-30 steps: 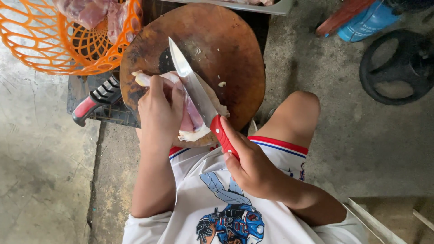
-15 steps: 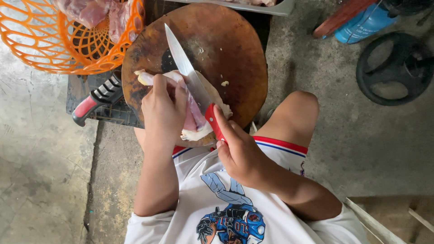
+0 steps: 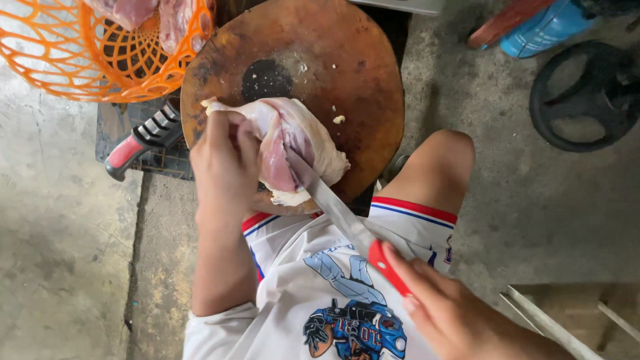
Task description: The person takes raw chicken pieces from an orange basket and places them on a wooden cutting board. Using a red-handled knife, they cut the chicken into smaller pieces and transfer them into a metal tray.
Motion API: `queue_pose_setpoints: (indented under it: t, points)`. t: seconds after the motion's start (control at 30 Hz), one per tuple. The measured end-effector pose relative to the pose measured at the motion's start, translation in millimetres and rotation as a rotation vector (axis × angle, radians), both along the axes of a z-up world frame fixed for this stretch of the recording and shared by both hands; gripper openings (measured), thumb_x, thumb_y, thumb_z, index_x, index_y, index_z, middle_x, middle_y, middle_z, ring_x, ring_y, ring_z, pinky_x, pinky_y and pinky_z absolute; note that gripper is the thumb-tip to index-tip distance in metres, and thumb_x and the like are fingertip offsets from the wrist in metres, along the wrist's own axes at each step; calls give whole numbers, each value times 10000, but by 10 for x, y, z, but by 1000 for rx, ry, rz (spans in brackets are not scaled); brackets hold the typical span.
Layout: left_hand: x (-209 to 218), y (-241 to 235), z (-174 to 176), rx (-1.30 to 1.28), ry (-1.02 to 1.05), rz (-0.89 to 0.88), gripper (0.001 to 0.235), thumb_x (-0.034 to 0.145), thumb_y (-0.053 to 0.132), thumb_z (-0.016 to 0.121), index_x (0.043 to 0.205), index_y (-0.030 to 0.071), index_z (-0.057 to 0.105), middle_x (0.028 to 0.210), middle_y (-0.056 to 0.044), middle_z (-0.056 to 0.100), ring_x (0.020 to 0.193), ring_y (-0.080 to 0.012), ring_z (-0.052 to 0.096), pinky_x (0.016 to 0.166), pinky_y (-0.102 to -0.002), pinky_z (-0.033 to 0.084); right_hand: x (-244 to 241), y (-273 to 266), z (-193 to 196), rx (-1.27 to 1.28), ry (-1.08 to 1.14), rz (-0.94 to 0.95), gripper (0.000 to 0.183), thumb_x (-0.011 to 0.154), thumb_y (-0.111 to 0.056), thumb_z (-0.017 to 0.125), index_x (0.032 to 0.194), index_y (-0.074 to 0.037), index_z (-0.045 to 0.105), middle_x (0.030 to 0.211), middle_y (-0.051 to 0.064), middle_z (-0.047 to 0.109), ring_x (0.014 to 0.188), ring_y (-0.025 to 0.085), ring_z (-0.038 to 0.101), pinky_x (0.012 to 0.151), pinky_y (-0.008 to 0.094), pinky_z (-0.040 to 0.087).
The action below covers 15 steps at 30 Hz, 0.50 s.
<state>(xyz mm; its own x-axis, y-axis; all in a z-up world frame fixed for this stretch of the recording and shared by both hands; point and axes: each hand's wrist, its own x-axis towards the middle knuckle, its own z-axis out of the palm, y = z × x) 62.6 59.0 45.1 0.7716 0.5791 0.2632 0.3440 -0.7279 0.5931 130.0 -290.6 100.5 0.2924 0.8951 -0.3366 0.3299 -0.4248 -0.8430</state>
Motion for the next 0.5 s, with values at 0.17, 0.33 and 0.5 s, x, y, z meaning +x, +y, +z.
queue_pose_setpoints:
  t: [0.17, 0.33, 0.5]
  points:
    - [51, 260, 336, 304, 47, -454, 629, 721, -159, 487, 1326, -31, 604, 1346, -221, 616, 1152, -392, 577, 1014, -490, 471, 181, -340, 191, -149, 78, -100, 686, 963, -208, 464, 1630, -184, 308, 1234, 41, 705, 888, 162, 731, 779, 289, 538]
    - [90, 465, 167, 822, 133, -736, 357, 1024, 67, 584, 1329, 205, 707, 1381, 23, 678, 1373, -279, 532, 1185, -539, 361, 202, -418, 8, -265, 137, -302, 730, 936, -190, 504, 1636, -301, 329, 958, -3, 769, 513, 130, 576, 631, 255, 575]
    - [100, 585, 180, 828, -30, -743, 163, 1051, -1, 631, 1076, 145, 699, 1145, -42, 671, 1085, -267, 621, 1127, -527, 464, 191, -174, -81, -84, 121, -274, 708, 939, -150, 504, 1619, -233, 326, 968, 16, 731, 491, 111, 581, 552, 270, 576]
